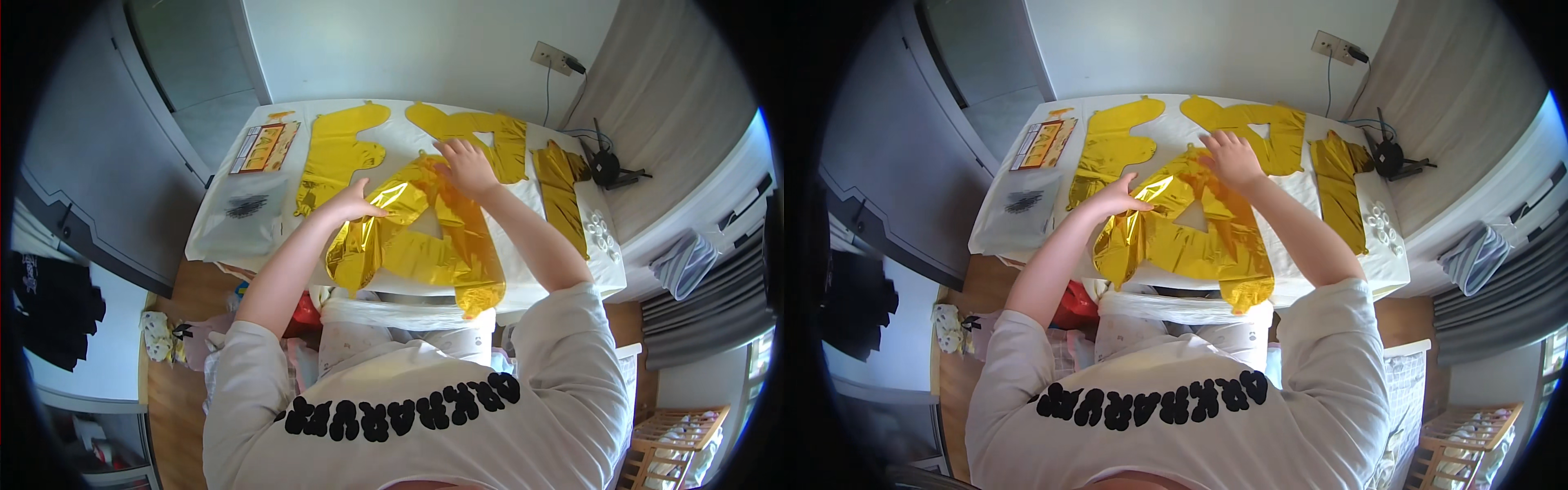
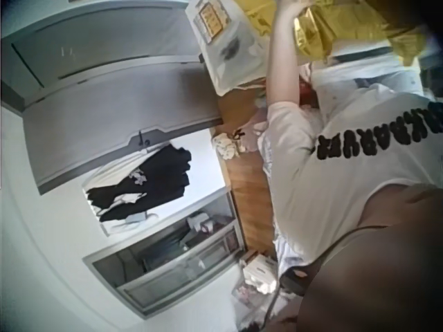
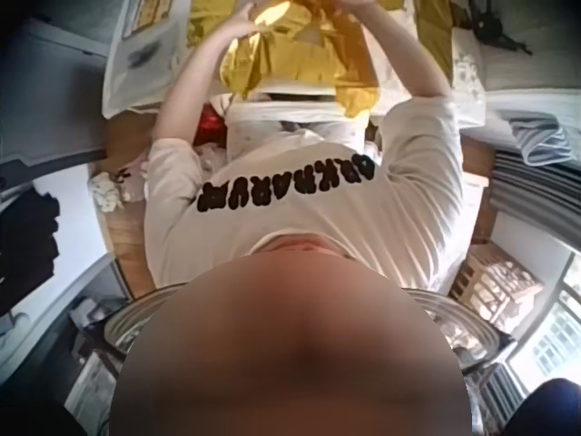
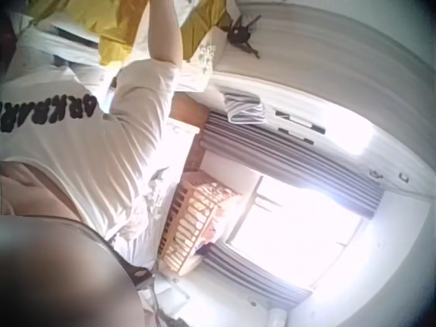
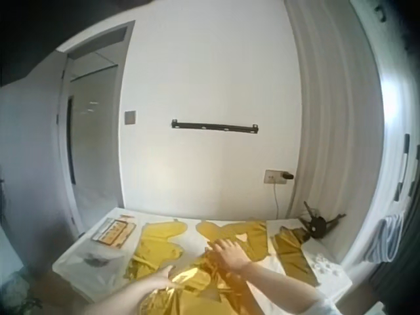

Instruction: The person arranges gold foil balloons on a table and then folds one of the balloons into a small square.

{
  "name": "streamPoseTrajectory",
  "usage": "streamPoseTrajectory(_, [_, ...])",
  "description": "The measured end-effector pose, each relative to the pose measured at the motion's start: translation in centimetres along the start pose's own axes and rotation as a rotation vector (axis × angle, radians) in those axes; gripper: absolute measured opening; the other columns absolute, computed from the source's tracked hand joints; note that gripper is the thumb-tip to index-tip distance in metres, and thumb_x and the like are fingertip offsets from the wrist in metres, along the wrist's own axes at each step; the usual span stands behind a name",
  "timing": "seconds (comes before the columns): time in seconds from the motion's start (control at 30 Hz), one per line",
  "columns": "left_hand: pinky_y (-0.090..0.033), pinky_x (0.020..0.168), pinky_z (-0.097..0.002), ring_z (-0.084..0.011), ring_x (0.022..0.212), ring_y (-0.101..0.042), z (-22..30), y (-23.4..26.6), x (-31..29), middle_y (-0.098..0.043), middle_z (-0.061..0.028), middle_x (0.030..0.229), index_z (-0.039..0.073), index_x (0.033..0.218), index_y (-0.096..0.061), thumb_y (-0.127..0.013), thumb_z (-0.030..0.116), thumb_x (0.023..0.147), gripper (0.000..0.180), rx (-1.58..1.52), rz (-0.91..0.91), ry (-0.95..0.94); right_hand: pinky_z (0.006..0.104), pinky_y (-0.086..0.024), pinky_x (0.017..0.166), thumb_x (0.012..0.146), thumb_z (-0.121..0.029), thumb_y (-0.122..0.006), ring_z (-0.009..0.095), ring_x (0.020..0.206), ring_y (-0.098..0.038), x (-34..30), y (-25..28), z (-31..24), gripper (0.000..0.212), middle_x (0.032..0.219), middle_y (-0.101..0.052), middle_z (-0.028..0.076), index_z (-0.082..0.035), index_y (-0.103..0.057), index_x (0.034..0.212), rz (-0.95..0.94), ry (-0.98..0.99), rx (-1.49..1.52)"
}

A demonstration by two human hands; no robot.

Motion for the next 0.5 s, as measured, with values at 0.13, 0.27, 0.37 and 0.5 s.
streamPoseTrajectory(0.13, [-0.046, 0.109, -0.0385, -0.0354, 0.134, -0.057, -2.4, 1.4, -1.1, -0.053, -0.0287, 0.149, -0.002, 0.160, -0.028, -0.092, 0.040, 0.072, 0.116, 0.058, 0.043, 0.001, 0.0469, -0.047, 0.104, 0.099, -0.038, -0.063, 0.032, 0.123, -0.059, -5.3, -1.7, -0.8, 0.041, 0.129, -0.063, 0.011, -0.011, -0.064, 0.130, -0.370, -0.271, 0.076])
streamPoseTrajectory(0.27, [-0.045, 0.113, -0.0416, -0.0357, 0.141, -0.051, -0.5, 1.6, -1.8, -0.047, -0.0281, 0.155, -0.002, 0.159, -0.030, -0.091, 0.047, 0.072, 0.117, 0.225, 0.045, -0.032, 0.0515, -0.036, 0.117, 0.102, -0.042, -0.060, 0.033, 0.141, -0.046, -10.4, -2.6, -1.3, 0.053, 0.148, -0.052, 0.012, -0.014, -0.053, 0.146, -0.470, -0.226, 0.174])
streamPoseTrajectory(0.37, [-0.046, 0.113, -0.0449, -0.0363, 0.144, -0.047, 2.7, 0.7, -4.3, -0.046, -0.0252, 0.155, 0.002, 0.160, -0.033, -0.081, 0.053, 0.083, 0.104, 0.434, 0.087, -0.061, 0.0546, -0.024, 0.124, 0.104, -0.047, -0.056, 0.034, 0.151, -0.034, -10.5, -3.6, -0.1, 0.061, 0.159, -0.042, 0.013, -0.016, -0.044, 0.155, -0.411, -0.149, 0.094])
streamPoseTrajectory(0.5, [-0.026, 0.125, -0.0538, -0.0343, 0.154, -0.030, 3.0, -2.3, -4.5, -0.035, -0.0166, 0.165, 0.013, 0.162, -0.034, -0.057, 0.064, 0.099, 0.084, 0.808, 0.240, -0.299, 0.0544, -0.015, 0.128, 0.106, -0.054, -0.047, 0.034, 0.155, -0.028, -8.1, -5.7, 1.9, 0.067, 0.166, -0.034, 0.013, -0.016, -0.036, 0.161, -0.465, -0.120, 0.094])
Point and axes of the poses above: each hand's wrist, its own x-axis towards the middle knuckle, its own y-axis out of the back of the hand, z = x × y, the point moved 8 cm from there along x, towards the middle knuckle
